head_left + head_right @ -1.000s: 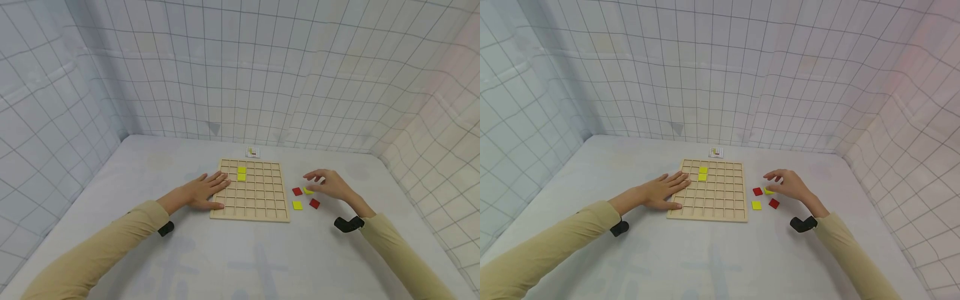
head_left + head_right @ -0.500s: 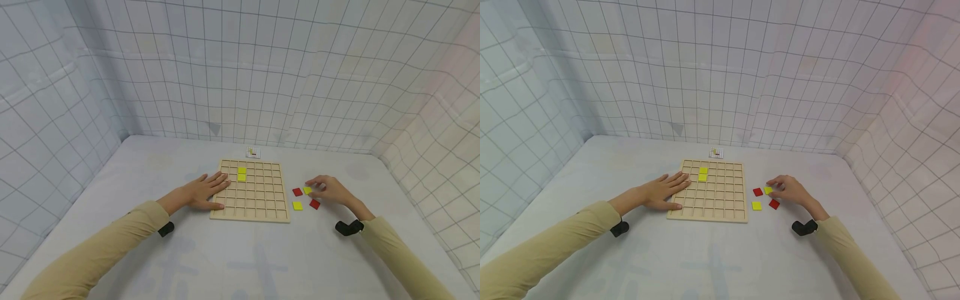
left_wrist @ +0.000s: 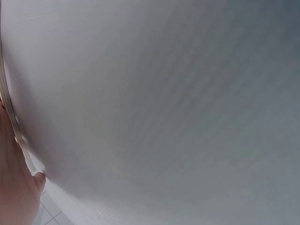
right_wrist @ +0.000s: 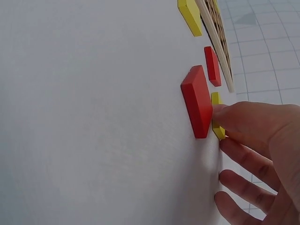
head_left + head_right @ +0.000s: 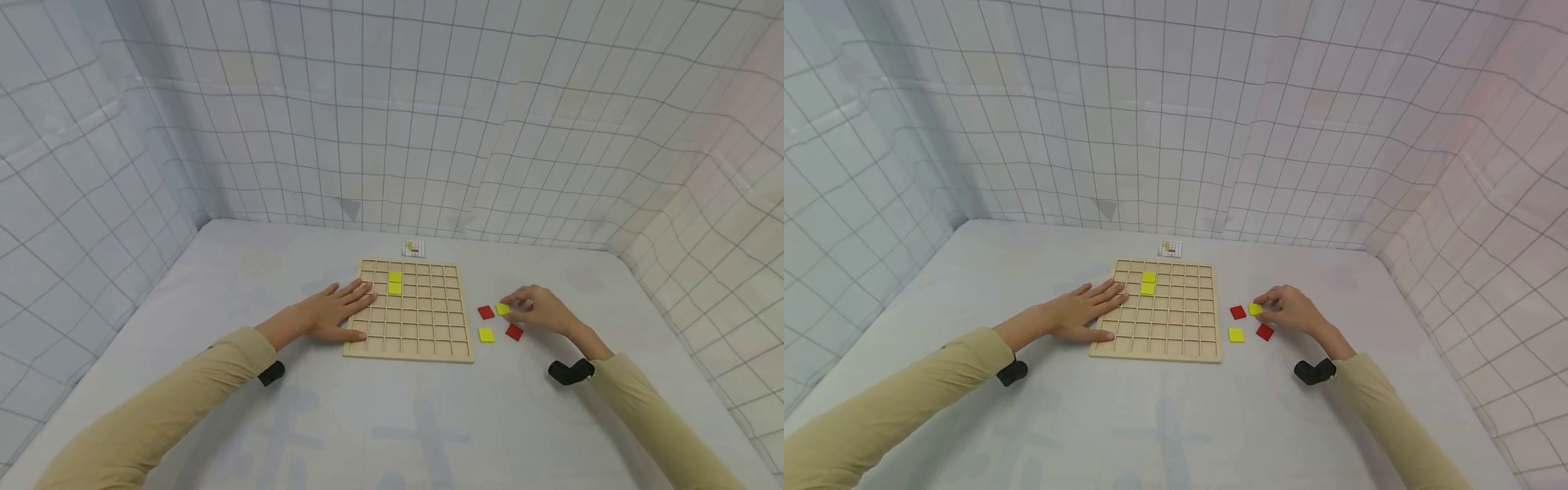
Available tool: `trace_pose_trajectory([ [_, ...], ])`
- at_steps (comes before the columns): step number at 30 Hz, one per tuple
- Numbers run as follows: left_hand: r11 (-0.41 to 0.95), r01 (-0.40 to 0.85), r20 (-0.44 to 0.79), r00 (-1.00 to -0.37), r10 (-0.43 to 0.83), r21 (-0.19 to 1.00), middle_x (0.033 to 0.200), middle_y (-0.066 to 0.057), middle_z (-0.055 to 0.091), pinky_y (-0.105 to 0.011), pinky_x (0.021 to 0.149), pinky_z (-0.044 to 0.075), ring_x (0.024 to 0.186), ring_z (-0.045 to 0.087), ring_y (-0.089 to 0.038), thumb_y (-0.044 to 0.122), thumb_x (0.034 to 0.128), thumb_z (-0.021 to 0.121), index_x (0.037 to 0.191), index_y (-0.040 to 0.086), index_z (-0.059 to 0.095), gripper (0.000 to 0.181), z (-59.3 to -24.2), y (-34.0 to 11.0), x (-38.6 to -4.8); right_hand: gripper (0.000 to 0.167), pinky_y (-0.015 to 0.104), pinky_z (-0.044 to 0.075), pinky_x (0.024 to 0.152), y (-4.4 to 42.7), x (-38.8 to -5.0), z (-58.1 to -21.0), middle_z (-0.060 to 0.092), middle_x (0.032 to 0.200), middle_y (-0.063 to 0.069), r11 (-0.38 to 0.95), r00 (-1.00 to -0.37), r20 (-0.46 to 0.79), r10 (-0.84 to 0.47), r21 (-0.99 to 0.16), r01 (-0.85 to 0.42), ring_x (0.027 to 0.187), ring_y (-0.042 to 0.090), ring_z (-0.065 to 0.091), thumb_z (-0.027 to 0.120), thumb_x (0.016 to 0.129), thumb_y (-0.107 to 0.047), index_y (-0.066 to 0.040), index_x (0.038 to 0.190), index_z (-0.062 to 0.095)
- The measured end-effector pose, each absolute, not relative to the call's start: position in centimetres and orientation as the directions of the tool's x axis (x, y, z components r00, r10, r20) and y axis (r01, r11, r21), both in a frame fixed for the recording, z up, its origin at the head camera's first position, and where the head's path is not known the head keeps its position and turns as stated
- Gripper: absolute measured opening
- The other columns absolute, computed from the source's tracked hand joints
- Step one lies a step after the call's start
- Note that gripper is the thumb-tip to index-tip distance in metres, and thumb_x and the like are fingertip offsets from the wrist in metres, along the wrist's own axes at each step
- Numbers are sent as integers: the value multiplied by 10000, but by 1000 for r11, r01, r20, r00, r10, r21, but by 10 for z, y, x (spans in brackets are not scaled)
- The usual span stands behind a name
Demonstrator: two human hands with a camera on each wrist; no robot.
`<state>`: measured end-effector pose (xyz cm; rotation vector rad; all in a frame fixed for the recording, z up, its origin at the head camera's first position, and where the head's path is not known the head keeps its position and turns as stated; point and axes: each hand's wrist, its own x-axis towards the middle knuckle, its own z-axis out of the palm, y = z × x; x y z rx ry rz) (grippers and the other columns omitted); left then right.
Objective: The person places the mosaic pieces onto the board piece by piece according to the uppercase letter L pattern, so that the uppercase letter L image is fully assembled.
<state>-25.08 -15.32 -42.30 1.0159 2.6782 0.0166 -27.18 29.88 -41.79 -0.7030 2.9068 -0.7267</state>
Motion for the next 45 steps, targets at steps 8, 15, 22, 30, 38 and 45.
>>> trace_pose_trajectory([
  [8,741,660,-244,-703,668,127,1638,-64,-11,-595,1175,85,1509,-24,-295,704,920,348,1566,186,57,878,-419,-152,-249,247,276,497,707,294,-271,-420,718,1003,64,829,-912,62,-405,-396,-395,876,198,583,763,804,-178,-77,1029,753],
  [15,751,648,-252,-711,656,127,1637,-66,-8,-591,1178,82,1509,-26,-292,650,934,405,1566,181,68,856,-415,-151,-245,249,240,463,613,285,-269,-420,725,995,76,850,-925,118,-360,-367,-378,839,197,603,750,809,-231,-91,1016,755],
  [22,753,648,-254,-714,653,116,1638,-51,-26,-581,1181,83,1510,-36,-277,672,929,381,1565,204,45,858,-420,-152,-248,289,260,474,650,271,-271,-414,728,1038,65,843,-930,149,-337,-392,-368,882,214,620,738,828,-272,-97,1058,740],
  [30,750,648,-254,-709,657,133,1637,-70,-4,-591,1178,79,1508,-28,-296,652,934,402,1566,178,73,855,-415,-150,-245,271,244,465,636,251,-273,-409,736,1023,60,813,-906,203,-372,-400,-423,846,205,629,746,817,-244,-104,1049,745],
  [38,754,647,-261,-712,651,115,1637,-61,-22,-587,1179,85,1509,-32,-289,662,933,390,1566,195,61,853,-416,-150,-246,288,203,437,557,224,-274,-409,746,991,53,780,-889,221,-400,-428,-457,798,180,631,769,798,-251,-91,1037,753],
  [45,751,651,-267,-708,654,112,1637,-69,-19,-588,1178,92,1508,-28,-296,661,934,385,1566,188,65,852,-415,-150,-245,294,208,415,496,200,-274,-408,748,981,47,754,-882,208,-422,-460,-469,777,157,623,765,807,-265,-87,1040,751],
])
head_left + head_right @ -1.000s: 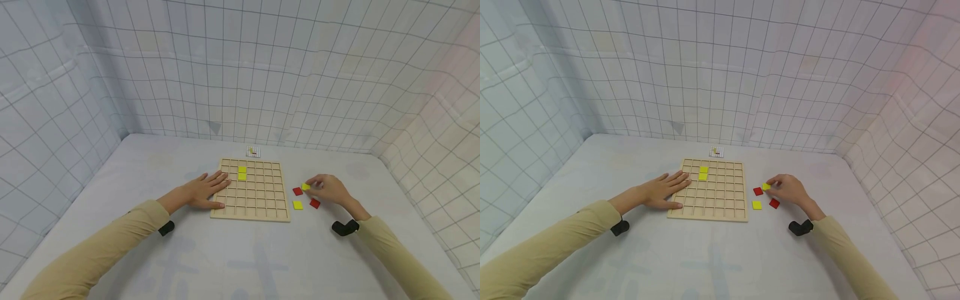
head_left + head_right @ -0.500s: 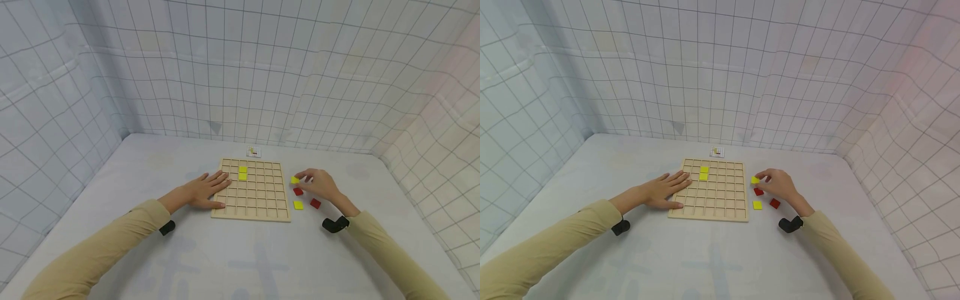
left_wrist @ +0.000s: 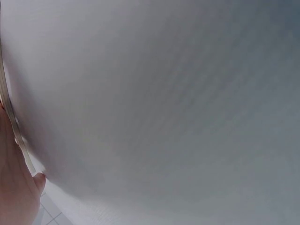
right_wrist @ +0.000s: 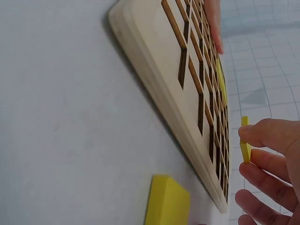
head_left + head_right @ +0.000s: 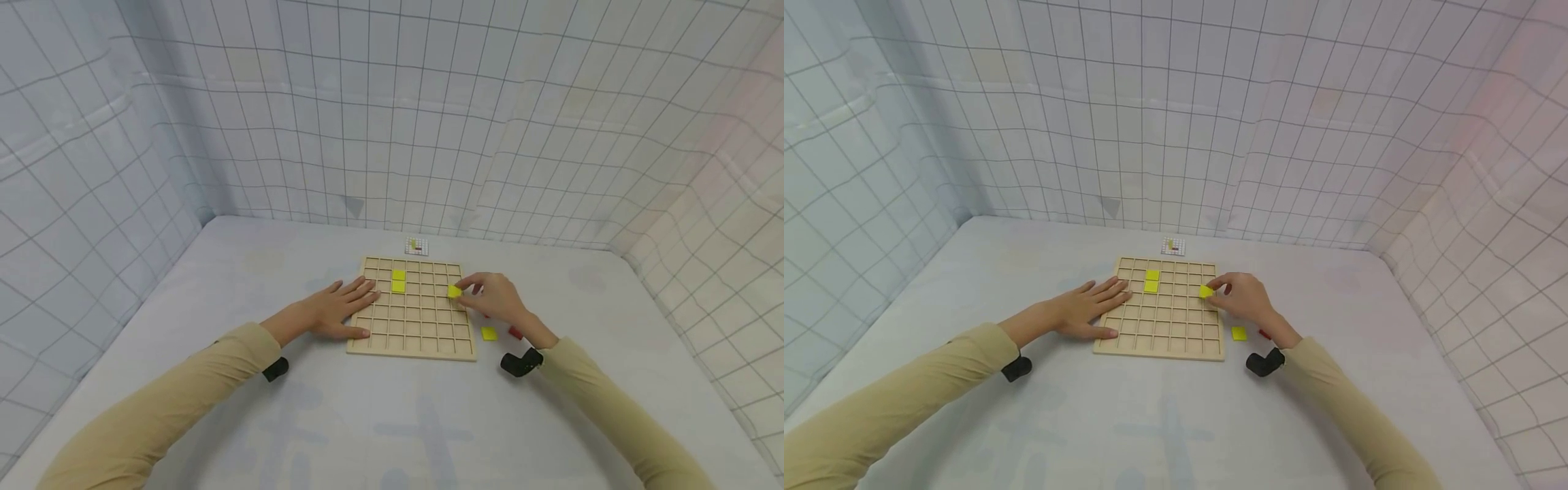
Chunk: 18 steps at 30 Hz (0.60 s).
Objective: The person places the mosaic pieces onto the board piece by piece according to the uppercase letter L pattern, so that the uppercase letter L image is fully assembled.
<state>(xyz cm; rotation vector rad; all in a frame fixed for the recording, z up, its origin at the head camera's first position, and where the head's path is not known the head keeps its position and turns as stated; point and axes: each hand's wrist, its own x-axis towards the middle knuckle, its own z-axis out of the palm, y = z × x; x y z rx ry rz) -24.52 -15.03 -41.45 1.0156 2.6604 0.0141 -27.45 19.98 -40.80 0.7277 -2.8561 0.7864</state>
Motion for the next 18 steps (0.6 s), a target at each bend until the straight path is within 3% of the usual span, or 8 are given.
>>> trace_pose_trajectory([
  [8,752,648,-257,-712,654,120,1636,-78,-5,-599,1172,98,1507,-20,-307,654,935,395,1565,172,83,852,-413,-150,-245,287,227,443,621,174,-277,-410,745,1002,44,738,-872,214,-440,-467,-487,800,159,623,760,811,-262,-94,1044,751],
  [18,756,644,-257,-715,650,116,1636,-75,-3,-595,1174,99,1508,-23,-299,645,936,406,1565,170,83,851,-413,-149,-244,298,207,394,577,141,-284,-409,746,943,16,743,-874,186,-448,-467,-480,704,112,556,769,800,-319,-124,1025,764],
])
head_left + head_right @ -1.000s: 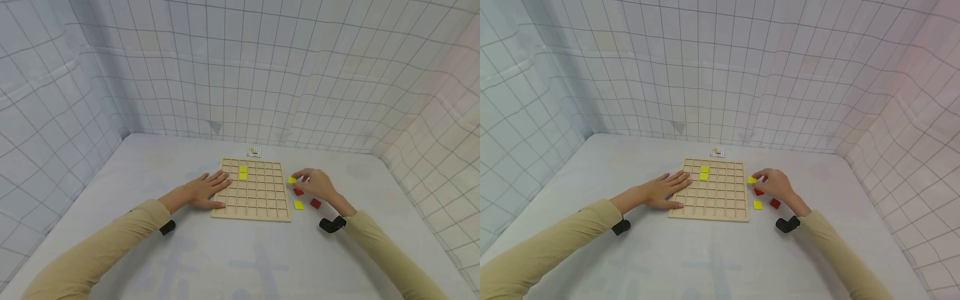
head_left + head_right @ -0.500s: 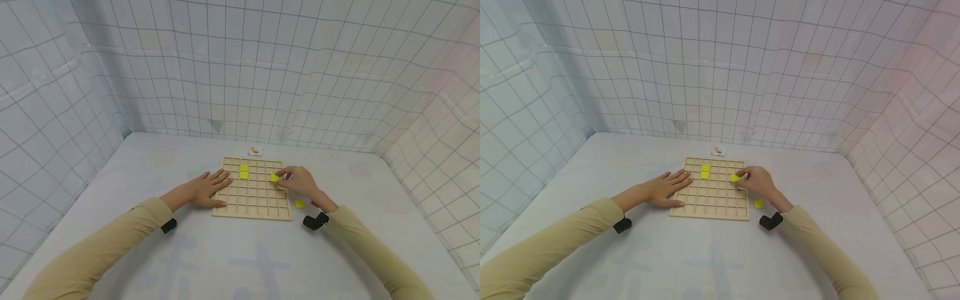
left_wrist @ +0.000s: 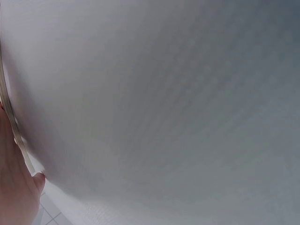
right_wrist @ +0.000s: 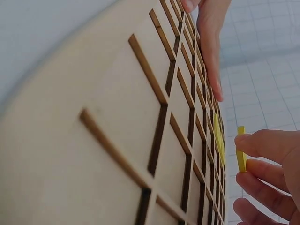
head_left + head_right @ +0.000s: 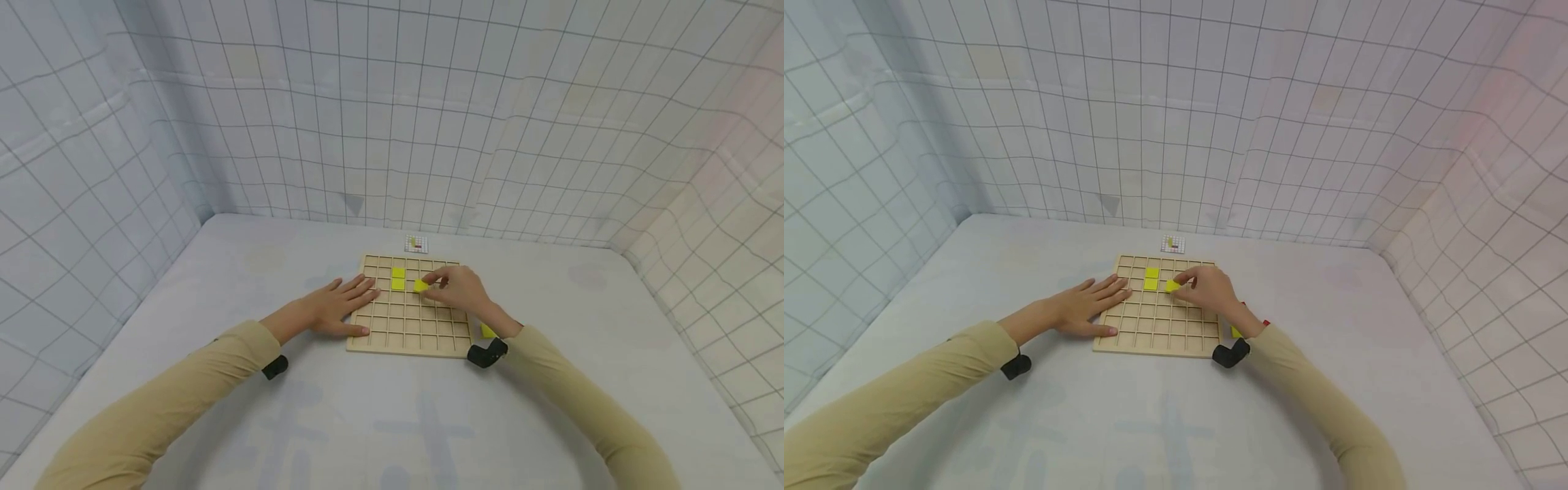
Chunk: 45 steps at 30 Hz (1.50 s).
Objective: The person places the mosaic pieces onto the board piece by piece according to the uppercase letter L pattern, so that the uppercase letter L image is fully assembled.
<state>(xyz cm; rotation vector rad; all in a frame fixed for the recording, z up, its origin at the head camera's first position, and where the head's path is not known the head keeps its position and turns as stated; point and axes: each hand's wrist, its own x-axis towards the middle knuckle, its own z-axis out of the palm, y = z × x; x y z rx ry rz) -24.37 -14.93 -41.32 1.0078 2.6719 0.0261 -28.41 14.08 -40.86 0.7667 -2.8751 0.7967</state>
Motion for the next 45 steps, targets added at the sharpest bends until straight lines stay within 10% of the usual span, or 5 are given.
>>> trace_pose_trajectory([
  [45,764,634,-275,-719,638,116,1638,-31,-34,-578,1183,91,1511,-48,-264,696,918,365,1564,223,47,862,-417,-150,-247,279,208,442,559,99,-282,-410,737,1027,-5,745,-862,50,-505,-479,-464,698,76,588,783,802,-330,-168,1028,765],
])
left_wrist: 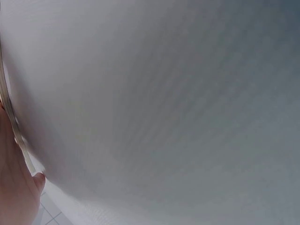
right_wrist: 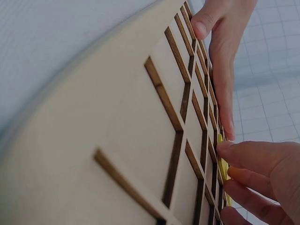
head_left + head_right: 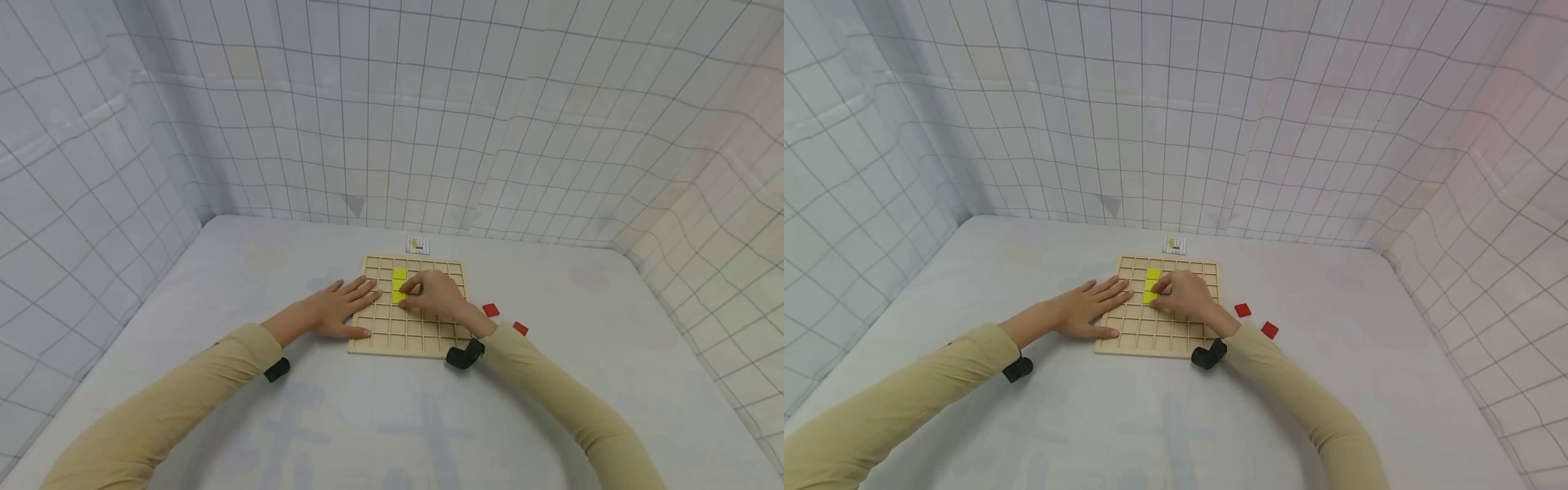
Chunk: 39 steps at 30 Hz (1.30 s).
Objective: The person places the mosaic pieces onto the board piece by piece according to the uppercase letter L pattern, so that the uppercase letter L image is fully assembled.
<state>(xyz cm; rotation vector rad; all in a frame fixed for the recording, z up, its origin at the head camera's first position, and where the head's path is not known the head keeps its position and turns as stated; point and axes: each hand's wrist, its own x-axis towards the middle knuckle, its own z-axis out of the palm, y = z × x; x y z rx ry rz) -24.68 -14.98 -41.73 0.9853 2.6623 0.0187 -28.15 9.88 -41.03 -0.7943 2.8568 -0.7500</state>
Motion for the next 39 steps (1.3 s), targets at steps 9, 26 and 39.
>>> trace_pose_trajectory([
  [9,766,635,-279,-721,635,101,1635,7,-54,-566,1188,96,1510,-65,-236,707,915,356,1560,253,33,852,-421,-149,-246,291,203,429,541,101,-278,-411,740,1019,-13,755,-871,53,-489,-475,-452,677,67,583,788,792,-354,-175,1021,765],
  [26,743,659,-258,-702,663,115,1637,-81,6,-598,1172,101,1508,-11,-309,664,927,394,1565,178,91,858,-418,-149,-242,250,267,488,634,148,-274,-394,740,999,61,672,-837,238,-492,-508,-539,785,184,634,771,820,-222,-90,1032,750],
  [39,750,653,-255,-711,655,106,1637,-71,-3,-595,1174,100,1509,-21,-298,658,933,389,1566,182,72,853,-416,-149,-245,283,353,533,730,197,-271,-373,736,1016,70,669,-814,267,-516,-468,-577,827,198,631,781,812,-189,-56,1057,736],
])
